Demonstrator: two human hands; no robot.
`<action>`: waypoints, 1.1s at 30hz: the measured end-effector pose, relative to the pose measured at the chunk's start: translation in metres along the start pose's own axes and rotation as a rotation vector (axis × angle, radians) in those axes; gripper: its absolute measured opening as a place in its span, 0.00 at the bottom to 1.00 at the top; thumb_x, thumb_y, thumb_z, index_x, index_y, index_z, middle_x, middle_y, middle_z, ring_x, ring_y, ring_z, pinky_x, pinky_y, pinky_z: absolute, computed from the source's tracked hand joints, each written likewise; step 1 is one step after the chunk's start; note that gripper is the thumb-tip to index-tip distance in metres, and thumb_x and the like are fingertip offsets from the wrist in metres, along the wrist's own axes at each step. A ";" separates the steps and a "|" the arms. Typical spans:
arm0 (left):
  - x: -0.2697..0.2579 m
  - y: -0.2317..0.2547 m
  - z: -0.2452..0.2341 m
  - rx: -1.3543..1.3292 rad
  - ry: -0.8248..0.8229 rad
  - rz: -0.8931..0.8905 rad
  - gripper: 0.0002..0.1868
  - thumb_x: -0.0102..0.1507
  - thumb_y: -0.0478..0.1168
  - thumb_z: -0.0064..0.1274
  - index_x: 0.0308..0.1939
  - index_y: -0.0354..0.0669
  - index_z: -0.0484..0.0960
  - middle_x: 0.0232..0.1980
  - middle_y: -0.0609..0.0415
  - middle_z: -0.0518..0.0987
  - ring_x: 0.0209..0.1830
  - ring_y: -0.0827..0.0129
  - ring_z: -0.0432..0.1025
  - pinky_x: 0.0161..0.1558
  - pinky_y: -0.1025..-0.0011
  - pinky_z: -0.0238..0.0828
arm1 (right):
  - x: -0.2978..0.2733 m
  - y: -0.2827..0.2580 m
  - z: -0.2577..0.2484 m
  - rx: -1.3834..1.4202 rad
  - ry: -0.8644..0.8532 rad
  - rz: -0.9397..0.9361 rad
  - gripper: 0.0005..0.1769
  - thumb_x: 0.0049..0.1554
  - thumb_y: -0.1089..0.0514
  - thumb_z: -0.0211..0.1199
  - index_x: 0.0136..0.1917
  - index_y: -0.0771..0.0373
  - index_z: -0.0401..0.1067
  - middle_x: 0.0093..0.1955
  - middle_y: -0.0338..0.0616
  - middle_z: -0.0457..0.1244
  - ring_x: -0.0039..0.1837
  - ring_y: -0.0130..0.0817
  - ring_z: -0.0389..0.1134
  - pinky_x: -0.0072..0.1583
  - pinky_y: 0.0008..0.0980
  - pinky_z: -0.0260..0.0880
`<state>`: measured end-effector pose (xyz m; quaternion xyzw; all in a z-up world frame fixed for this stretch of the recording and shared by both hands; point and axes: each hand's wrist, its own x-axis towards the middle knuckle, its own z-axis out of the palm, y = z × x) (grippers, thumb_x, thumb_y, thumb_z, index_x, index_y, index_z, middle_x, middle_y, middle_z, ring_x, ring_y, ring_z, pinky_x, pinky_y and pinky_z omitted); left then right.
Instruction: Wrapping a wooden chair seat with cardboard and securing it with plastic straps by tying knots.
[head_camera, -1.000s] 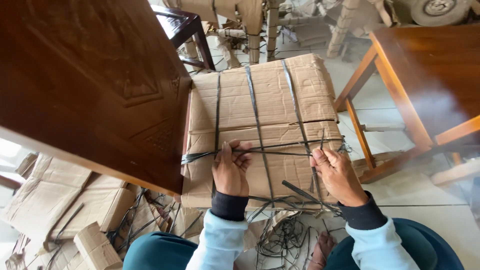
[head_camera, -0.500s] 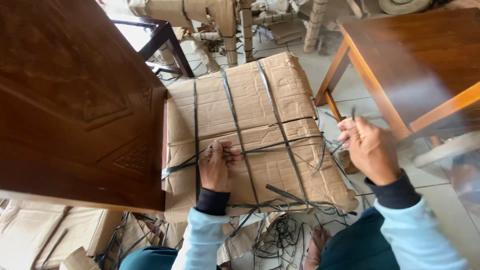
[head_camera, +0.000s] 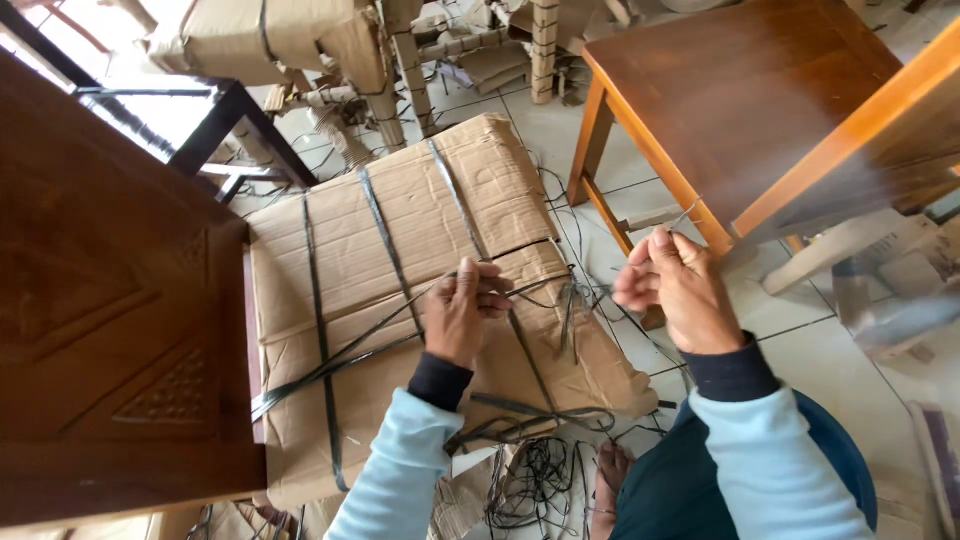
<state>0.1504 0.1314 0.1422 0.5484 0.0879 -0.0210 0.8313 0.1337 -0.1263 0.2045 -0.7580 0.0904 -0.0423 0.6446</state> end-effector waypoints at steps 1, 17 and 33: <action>0.007 -0.005 0.008 0.080 -0.033 0.026 0.26 0.73 0.54 0.41 0.43 0.34 0.83 0.35 0.40 0.86 0.25 0.67 0.81 0.26 0.74 0.81 | 0.004 0.006 0.001 0.163 -0.009 0.066 0.24 0.73 0.46 0.42 0.43 0.62 0.68 0.35 0.50 0.69 0.37 0.37 0.74 0.37 0.34 0.77; 0.031 -0.014 0.062 0.562 -0.078 0.264 0.28 0.74 0.54 0.36 0.45 0.38 0.87 0.29 0.47 0.86 0.20 0.71 0.77 0.27 0.76 0.78 | 0.110 0.105 0.023 0.432 0.068 0.262 0.25 0.72 0.50 0.45 0.38 0.67 0.64 0.49 0.64 0.70 0.55 0.51 0.74 0.60 0.50 0.75; 0.030 -0.020 0.059 0.345 -0.017 0.151 0.26 0.74 0.51 0.38 0.44 0.34 0.86 0.31 0.46 0.86 0.22 0.71 0.77 0.28 0.76 0.78 | 0.188 0.129 0.073 0.490 0.024 0.106 0.26 0.72 0.49 0.45 0.39 0.68 0.65 0.50 0.66 0.69 0.55 0.52 0.74 0.60 0.47 0.76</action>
